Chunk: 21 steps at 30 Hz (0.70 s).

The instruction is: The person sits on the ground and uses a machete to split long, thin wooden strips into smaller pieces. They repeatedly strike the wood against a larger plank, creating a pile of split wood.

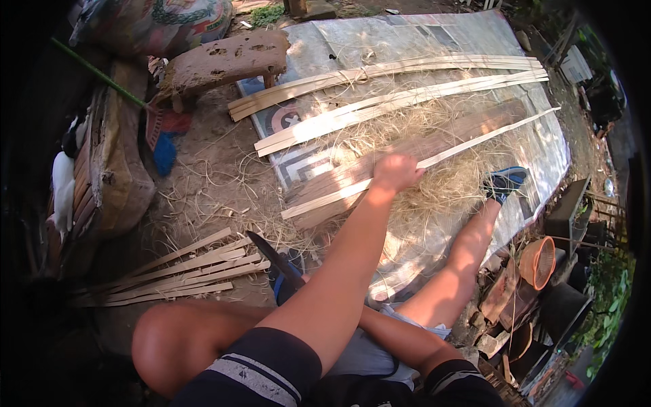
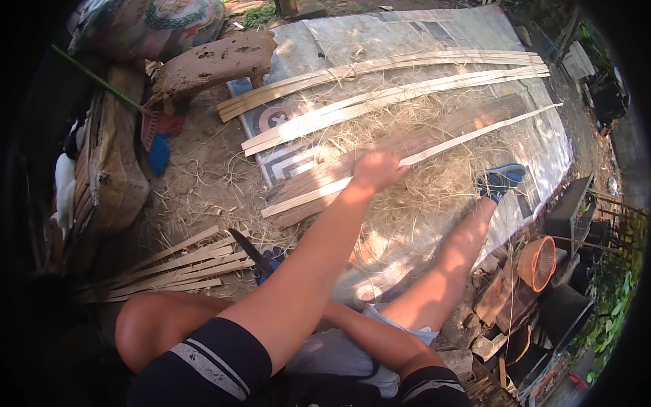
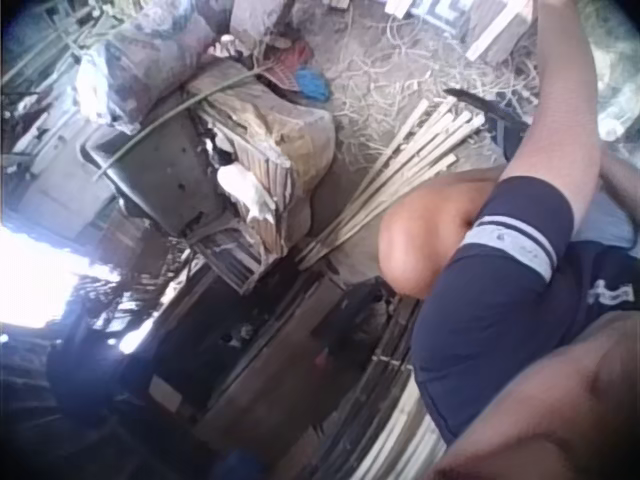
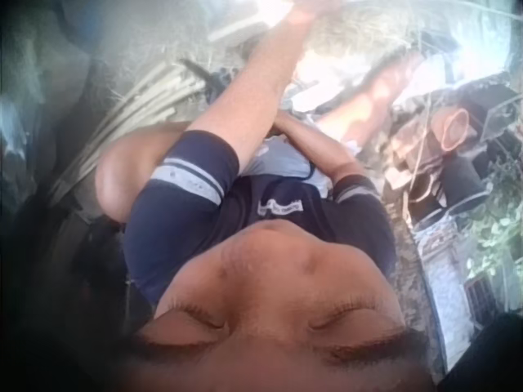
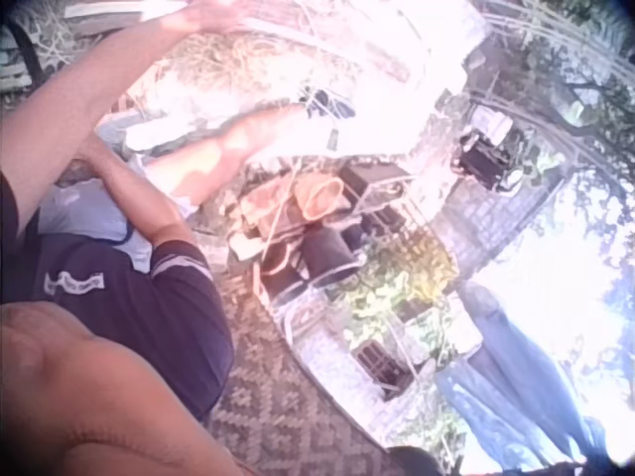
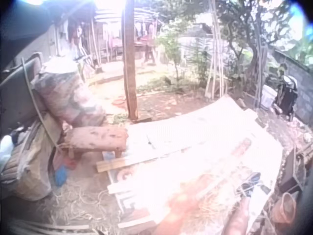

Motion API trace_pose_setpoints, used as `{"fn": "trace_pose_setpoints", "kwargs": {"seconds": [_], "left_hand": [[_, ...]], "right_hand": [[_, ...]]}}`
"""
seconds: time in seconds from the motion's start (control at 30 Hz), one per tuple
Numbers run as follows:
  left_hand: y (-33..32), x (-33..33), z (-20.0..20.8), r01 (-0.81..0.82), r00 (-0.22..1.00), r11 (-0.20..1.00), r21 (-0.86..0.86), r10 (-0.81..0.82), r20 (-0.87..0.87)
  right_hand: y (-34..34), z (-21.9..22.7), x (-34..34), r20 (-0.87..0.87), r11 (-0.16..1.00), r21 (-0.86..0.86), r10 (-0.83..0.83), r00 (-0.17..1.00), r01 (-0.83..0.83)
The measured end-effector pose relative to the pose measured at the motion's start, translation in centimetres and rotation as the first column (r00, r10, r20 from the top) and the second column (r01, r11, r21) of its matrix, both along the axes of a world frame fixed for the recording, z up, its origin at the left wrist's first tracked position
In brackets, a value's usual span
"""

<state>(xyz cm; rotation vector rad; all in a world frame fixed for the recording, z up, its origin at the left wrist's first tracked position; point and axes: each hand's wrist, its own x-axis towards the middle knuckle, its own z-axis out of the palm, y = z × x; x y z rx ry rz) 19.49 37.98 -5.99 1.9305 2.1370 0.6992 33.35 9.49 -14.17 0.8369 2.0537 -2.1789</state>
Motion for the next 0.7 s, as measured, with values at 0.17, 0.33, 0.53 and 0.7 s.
{"fn": "trace_pose_setpoints", "kwargs": {"seconds": [0.17,0.33,0.53,0.7], "left_hand": [[-0.6,-1.6,-0.1,-0.048,0.998,0.999,-0.004,0.048,-0.031],[0.6,-0.3,0.8,-0.029,1.000,0.996,-0.082,0.028,-0.013],[0.0,-0.4,0.7,-0.051,0.998,0.991,-0.127,0.056,0.036],[-0.2,-0.8,0.5,-0.084,0.995,0.995,-0.058,0.081,-0.055]], "right_hand": [[6.6,-1.5,0.6,-0.088,0.812,-0.560,-0.254,0.963,0.163],[7.6,-2.2,1.6,-0.093,0.899,-0.342,-0.323,0.942,0.274],[6.3,7.9,-3.0,0.081,0.979,0.053,-0.200,0.976,0.196],[5.7,4.1,-1.9,-0.020,0.949,-0.294,-0.123,0.992,0.112]]}}
